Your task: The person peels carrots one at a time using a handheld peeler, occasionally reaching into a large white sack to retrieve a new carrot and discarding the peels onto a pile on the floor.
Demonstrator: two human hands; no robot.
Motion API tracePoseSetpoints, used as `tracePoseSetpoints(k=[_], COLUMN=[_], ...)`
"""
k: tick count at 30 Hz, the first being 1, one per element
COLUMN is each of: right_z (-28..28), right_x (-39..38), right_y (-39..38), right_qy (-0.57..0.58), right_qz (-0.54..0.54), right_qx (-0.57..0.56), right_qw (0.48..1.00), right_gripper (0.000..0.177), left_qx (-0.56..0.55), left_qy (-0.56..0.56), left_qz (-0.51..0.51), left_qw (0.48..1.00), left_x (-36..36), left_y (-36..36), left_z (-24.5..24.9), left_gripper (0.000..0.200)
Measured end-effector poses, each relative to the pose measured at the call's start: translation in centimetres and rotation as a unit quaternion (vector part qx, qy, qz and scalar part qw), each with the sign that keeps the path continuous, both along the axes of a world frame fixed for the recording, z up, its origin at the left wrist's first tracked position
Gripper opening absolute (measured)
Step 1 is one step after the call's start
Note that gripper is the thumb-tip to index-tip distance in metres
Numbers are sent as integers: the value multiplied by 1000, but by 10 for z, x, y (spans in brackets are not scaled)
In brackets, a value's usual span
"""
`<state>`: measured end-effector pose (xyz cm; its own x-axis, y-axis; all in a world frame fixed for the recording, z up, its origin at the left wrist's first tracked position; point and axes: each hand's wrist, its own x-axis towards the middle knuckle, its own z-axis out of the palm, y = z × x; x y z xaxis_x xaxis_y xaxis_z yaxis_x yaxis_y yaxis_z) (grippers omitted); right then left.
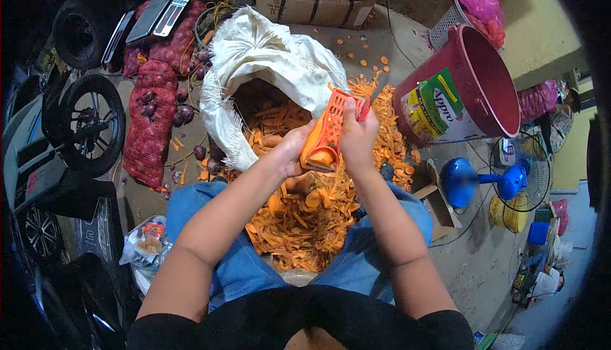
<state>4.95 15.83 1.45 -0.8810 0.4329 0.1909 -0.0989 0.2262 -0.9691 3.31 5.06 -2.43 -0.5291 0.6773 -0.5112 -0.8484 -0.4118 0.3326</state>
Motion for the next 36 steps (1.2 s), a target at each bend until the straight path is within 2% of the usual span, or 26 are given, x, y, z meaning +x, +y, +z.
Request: tracePoseSetpoints(k=[2,5,11,18,20,21,22,23,25,26,28,29,31,32,34,36], right_z=[1,-3,-11,-7,-5,-7,-11,-18,-47,-37,-6,-6,-7,-7,-6,-8], right_x=[-1,-6,-9,-7,-5,-8,-16,-24,-42,-40,-30,-27,-22,-15,-4,-5], right_y=[2,15,7,5,6,12,25,41,92,88,72,62,35,22,2,0], right_qy=[28,-56,-3,-24,-14,-13,-7,-1,0,0,-105,-104,7,7,-14,-2], right_qz=[16,-22,-6,-1,-9,-9,-75,-141,-249,-249,-237,-236,-96,-94,-15,-21], right_qx=[-16,-29,-118,-126,-2,-2,11,23,141,140,-72,-71,-118,-118,-46,-25], right_qw=[999,998,993,992,1000,1000,997,990,958,958,963,963,988,989,999,999], right_gripper=[22,20,18,16,19,19,21,24,27,27,27,27,25,25,22,21], left_qx=[-2,1,11,8,-2,10,23,-11,-43,-75,-58,-5,80,80,21,-5], left_qy=[3,1,15,20,21,55,88,51,57,64,42,23,-1,-1,-30,-1], left_qz=[-4,-29,-33,-38,-32,-91,-149,-147,-143,-139,-133,-107,-60,-58,-6,1], left_qw=[1000,1000,999,999,999,994,985,988,987,985,989,994,995,995,999,1000], left_x=[-1,3,4,6,6,5,4,8,17,19,16,13,5,4,5,6], left_y=[-1,0,-2,-2,-3,-8,-11,-13,-14,-14,-15,-16,-18,-18,-13,-13], left_z=[2,10,13,12,12,10,11,16,34,39,35,33,20,14,27,20], left_gripper=[41,40,40,43,43,44,45,45,44,43,40,39,38,38,39,40])
